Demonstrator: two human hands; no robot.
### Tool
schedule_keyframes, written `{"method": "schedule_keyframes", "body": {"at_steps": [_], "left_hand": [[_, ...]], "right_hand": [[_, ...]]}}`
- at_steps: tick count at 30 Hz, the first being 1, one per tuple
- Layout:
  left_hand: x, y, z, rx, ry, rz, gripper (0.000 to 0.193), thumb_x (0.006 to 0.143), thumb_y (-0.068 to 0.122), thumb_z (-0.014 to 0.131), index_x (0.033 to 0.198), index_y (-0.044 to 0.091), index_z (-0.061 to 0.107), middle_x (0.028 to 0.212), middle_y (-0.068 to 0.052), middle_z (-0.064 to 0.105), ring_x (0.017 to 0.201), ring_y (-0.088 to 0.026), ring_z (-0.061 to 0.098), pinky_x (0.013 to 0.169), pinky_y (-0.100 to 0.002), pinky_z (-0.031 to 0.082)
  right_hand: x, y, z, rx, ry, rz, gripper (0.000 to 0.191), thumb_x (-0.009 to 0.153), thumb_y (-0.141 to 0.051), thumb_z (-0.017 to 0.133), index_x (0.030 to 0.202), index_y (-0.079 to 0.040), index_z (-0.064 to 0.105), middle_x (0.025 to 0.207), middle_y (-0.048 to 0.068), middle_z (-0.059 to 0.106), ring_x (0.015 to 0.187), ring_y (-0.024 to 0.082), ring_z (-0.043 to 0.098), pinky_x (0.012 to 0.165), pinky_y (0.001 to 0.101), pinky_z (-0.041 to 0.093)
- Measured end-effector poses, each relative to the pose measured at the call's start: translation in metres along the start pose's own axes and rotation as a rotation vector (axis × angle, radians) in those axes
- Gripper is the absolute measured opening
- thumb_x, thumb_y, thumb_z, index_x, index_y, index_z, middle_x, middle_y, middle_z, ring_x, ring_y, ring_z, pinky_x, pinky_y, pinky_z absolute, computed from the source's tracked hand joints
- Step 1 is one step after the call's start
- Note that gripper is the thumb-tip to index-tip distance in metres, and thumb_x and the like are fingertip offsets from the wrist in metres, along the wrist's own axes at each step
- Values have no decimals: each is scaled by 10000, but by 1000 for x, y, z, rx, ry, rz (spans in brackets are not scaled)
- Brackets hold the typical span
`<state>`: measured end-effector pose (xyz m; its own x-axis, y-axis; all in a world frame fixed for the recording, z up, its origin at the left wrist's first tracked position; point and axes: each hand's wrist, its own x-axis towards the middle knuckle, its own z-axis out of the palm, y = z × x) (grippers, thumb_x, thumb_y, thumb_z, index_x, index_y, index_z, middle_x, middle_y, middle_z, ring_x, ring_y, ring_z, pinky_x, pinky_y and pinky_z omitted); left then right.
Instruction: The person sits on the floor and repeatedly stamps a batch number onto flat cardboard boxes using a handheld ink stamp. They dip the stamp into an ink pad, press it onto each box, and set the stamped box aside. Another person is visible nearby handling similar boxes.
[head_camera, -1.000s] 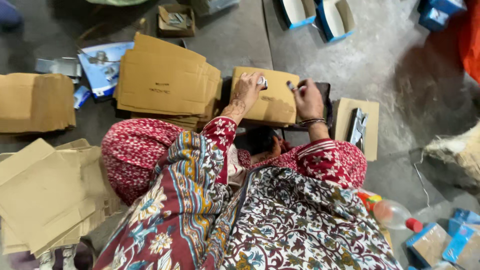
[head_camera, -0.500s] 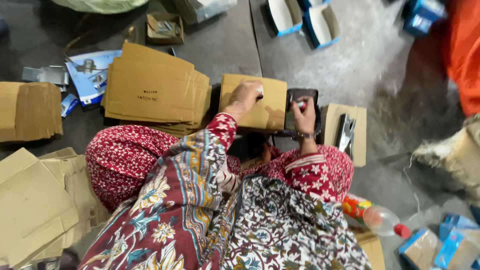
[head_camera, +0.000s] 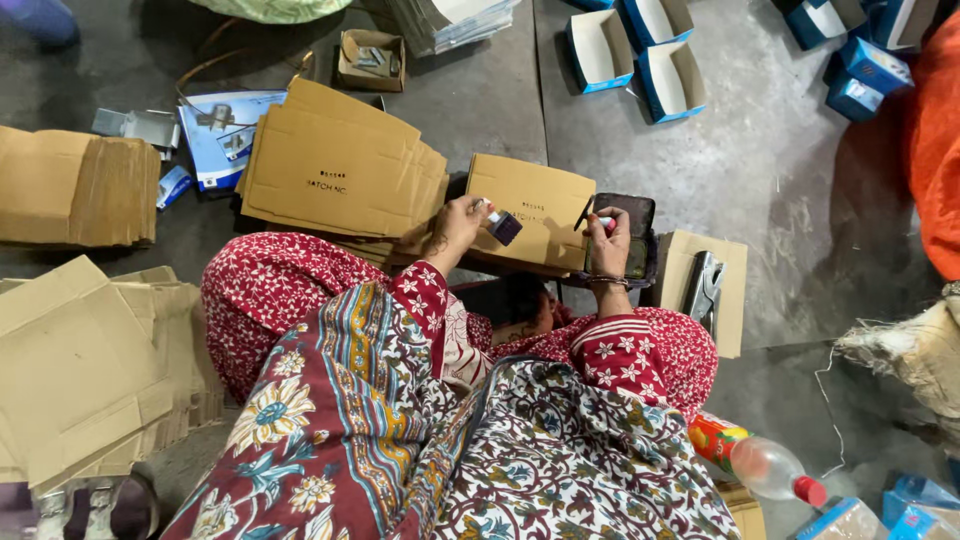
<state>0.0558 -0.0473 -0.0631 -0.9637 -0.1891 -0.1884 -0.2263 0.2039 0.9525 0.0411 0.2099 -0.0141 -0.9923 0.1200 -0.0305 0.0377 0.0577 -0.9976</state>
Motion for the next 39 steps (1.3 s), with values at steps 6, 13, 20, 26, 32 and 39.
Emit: {"method": "schedule_keyframes", "body": {"at_steps": [6, 13, 20, 26, 32, 39], "left_hand": [[3, -2, 0, 251, 55, 19, 282, 925, 306, 753, 1061, 59, 761, 1006, -135, 763, 912, -293, 739, 799, -393, 567], [7, -5, 4, 134, 143, 113, 319, 874, 301, 782, 1072, 51, 763, 1173, -139, 693, 1030, -286, 703, 871, -373, 567], [10, 11, -34, 236, 170, 20, 348, 886, 334, 814, 1096, 64, 751, 1208, -138, 677, 1078, -294, 650, 887, -408, 517], [14, 5, -193, 81, 427, 83, 206, 936, 175, 778, 1087, 39, 750, 1176, -109, 655, 1095, -247, 612, 924, -373, 508], [14, 9, -179, 472, 536, 260, 268, 872, 185, 864, 1062, 25, 764, 1243, -137, 648, 1198, -302, 555, 1021, -436, 476], [12, 46, -58, 382, 336, 373, 262, 837, 242, 843, 1010, 58, 771, 1207, -135, 653, 1169, -340, 533, 1009, -445, 464]], "right_hand": [[0, 6, -3, -36, 1, 0, 195, 1016, -158, 692, 1126, -86, 548, 928, -15, 631, 781, 64, 611, 711, 227, 521], [3, 15, -11, 33, 65, -58, 169, 1021, -108, 695, 1123, -83, 563, 920, -15, 616, 783, 61, 584, 704, 210, 488], [4, 6, 12, 275, 116, 30, 155, 993, -92, 685, 1083, -133, 565, 911, -17, 615, 760, 71, 593, 657, 202, 480], [5, -19, 122, 450, -259, 8, 174, 997, -111, 721, 1080, -113, 568, 994, -13, 587, 891, 95, 599, 818, 255, 559], [4, -36, 83, -596, -280, -98, 278, 1034, -265, 773, 1094, -106, 553, 835, 80, 566, 748, 168, 509, 687, 323, 448], [-8, -8, 58, -1292, -414, -495, 188, 909, -190, 675, 1053, -139, 564, 983, 83, 662, 939, 339, 622, 802, 530, 432]]}}
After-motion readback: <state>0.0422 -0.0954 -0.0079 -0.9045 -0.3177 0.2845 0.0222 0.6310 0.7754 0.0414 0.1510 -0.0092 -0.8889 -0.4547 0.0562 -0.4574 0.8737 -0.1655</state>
